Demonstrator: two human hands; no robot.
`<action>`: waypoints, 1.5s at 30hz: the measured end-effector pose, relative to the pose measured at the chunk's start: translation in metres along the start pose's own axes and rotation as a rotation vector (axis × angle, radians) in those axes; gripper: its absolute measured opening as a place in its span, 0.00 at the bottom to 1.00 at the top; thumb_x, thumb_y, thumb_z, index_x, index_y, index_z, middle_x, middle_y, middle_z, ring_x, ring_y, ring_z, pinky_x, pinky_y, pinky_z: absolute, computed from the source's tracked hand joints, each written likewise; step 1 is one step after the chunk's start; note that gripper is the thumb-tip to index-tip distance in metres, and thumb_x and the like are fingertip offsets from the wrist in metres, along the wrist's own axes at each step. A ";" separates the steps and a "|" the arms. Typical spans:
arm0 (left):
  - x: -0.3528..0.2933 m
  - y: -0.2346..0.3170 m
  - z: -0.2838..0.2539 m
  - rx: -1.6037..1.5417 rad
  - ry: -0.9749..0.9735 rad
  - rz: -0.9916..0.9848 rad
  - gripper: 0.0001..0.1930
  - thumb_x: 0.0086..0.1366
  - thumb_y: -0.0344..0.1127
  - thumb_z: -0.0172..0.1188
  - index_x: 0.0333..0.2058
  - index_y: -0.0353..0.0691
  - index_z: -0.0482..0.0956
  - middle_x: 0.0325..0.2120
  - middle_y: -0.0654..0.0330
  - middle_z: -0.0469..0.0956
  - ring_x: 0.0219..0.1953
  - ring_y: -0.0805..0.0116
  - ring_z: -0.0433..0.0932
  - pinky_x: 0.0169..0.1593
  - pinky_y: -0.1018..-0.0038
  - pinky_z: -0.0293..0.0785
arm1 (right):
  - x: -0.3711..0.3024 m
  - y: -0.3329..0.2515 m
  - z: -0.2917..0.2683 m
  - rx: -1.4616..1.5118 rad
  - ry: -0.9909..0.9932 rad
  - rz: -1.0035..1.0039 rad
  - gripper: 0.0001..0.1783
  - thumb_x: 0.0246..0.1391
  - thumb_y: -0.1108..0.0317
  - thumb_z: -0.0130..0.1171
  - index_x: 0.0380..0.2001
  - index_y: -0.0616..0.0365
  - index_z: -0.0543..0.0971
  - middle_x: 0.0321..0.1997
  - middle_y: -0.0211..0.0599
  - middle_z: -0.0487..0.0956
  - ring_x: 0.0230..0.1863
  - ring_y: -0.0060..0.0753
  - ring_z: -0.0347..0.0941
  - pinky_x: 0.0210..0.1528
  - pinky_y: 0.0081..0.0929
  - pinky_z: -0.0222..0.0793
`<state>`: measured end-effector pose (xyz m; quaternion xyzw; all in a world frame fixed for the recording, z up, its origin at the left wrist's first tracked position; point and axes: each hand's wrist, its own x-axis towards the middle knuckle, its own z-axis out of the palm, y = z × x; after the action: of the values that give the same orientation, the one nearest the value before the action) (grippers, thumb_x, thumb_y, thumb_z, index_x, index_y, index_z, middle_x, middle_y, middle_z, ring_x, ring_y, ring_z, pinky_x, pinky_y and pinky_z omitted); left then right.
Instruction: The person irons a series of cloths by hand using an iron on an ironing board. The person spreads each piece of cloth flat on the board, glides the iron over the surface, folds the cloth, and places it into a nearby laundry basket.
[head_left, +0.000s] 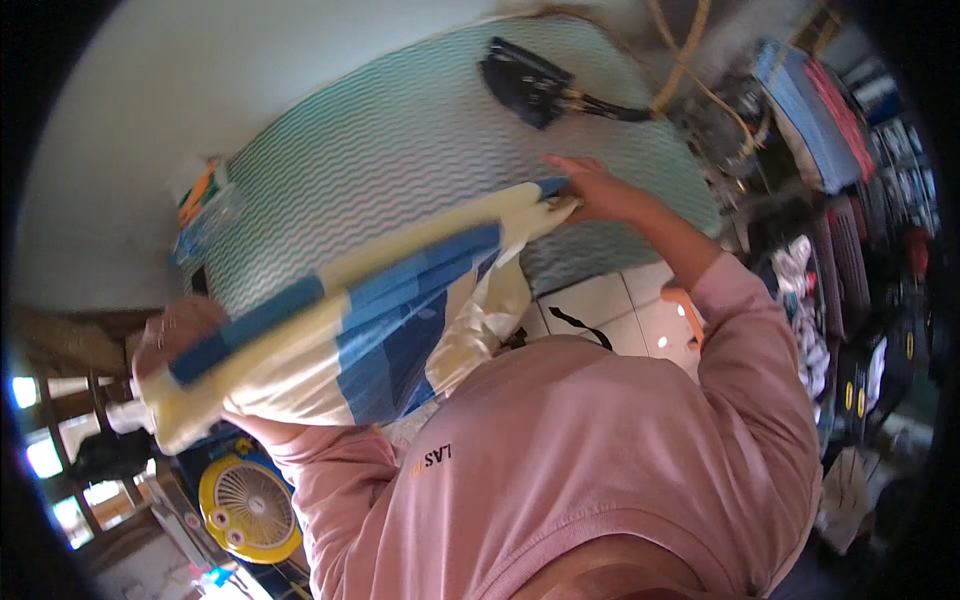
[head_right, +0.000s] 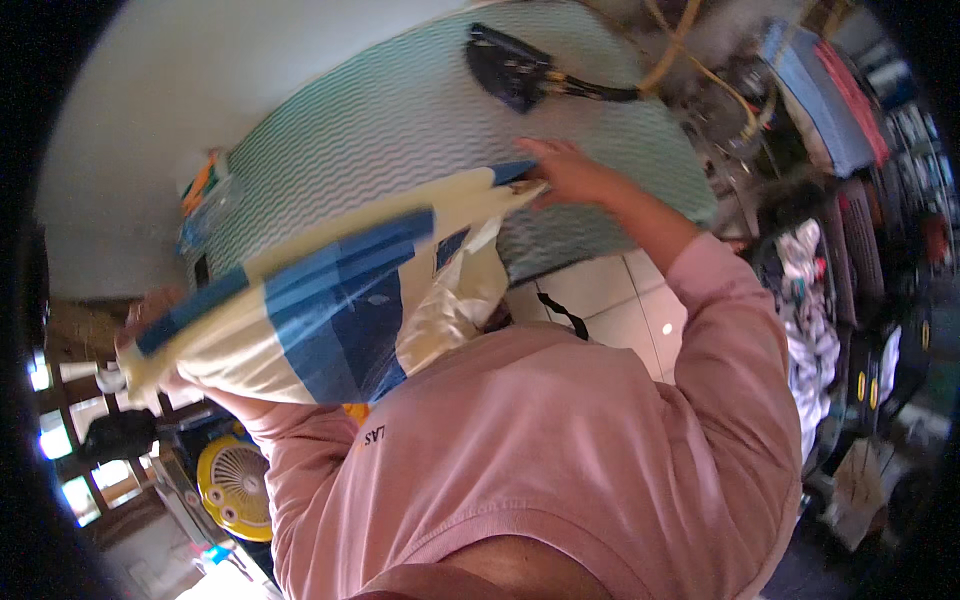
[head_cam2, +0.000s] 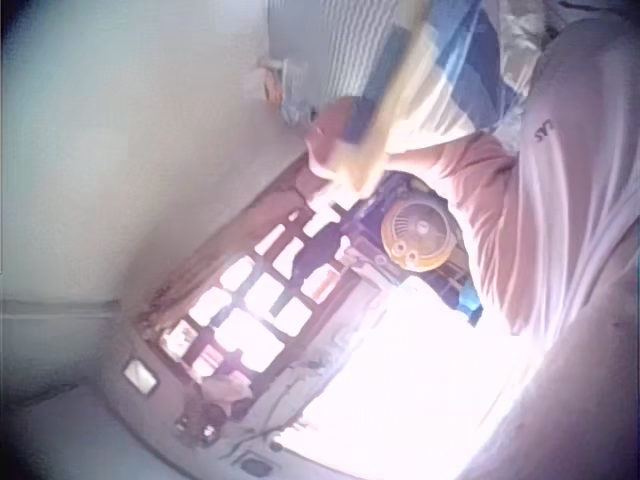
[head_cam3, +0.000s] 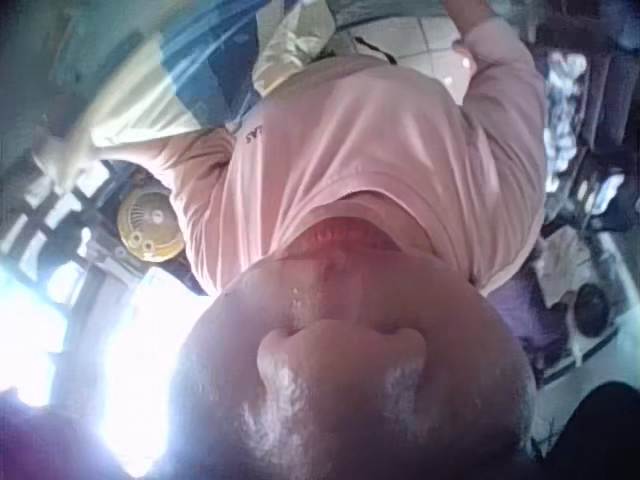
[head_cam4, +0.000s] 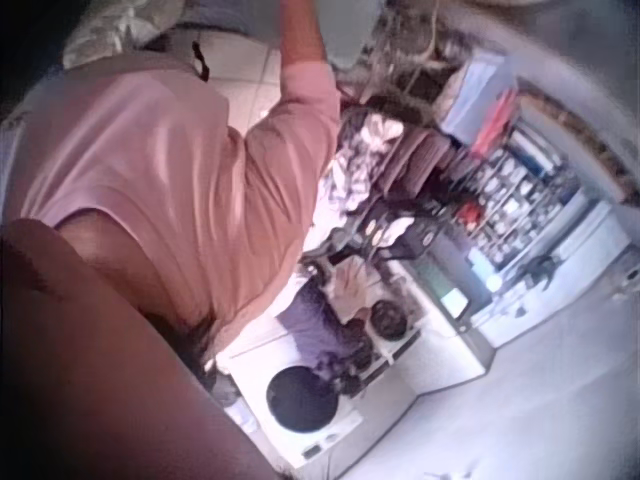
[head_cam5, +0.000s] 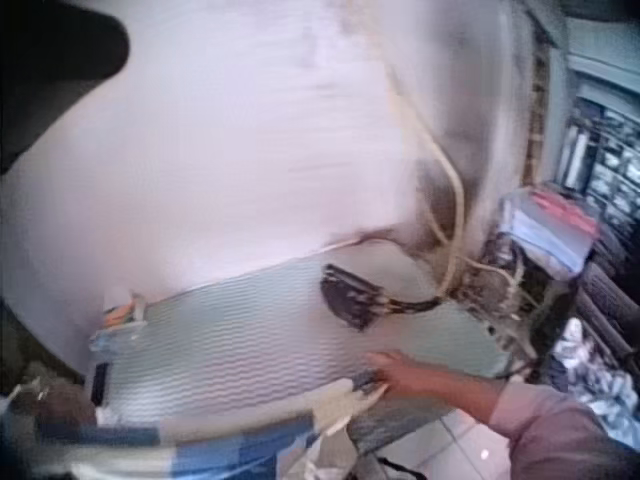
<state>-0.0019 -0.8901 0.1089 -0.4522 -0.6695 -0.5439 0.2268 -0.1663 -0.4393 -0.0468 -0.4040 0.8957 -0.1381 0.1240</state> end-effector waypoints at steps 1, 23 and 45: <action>0.002 -0.014 0.008 -0.248 -0.100 0.068 0.13 0.51 0.39 0.52 0.26 0.32 0.69 0.25 0.54 0.73 0.25 0.62 0.71 0.27 0.67 0.68 | -0.040 0.019 -0.003 0.068 0.041 0.094 0.26 0.31 0.59 0.61 0.40 0.52 0.74 0.58 0.41 0.55 0.57 0.46 0.50 0.56 0.39 0.45; 0.048 -0.079 0.648 0.192 -0.599 0.410 0.11 0.45 0.29 0.48 0.32 0.43 0.68 0.28 0.57 0.71 0.35 0.59 0.68 0.43 0.59 0.59 | -0.681 -0.140 0.107 -0.962 0.941 1.558 0.14 0.40 0.62 0.53 0.29 0.60 0.74 0.29 0.45 0.73 0.33 0.42 0.69 0.37 0.36 0.64; 0.060 -0.018 0.155 0.906 0.082 -0.630 0.09 0.53 0.33 0.55 0.31 0.35 0.70 0.23 0.61 0.73 0.27 0.75 0.68 0.33 0.77 0.65 | -0.254 0.036 -0.190 0.387 0.606 0.198 0.17 0.48 0.68 0.51 0.43 0.61 0.68 0.42 0.31 0.71 0.44 0.20 0.64 0.46 0.19 0.58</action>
<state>-0.0171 -0.7237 0.1003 -0.0656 -0.9301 -0.2600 0.2510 -0.0914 -0.1954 0.1456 -0.2250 0.8838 -0.4057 -0.0600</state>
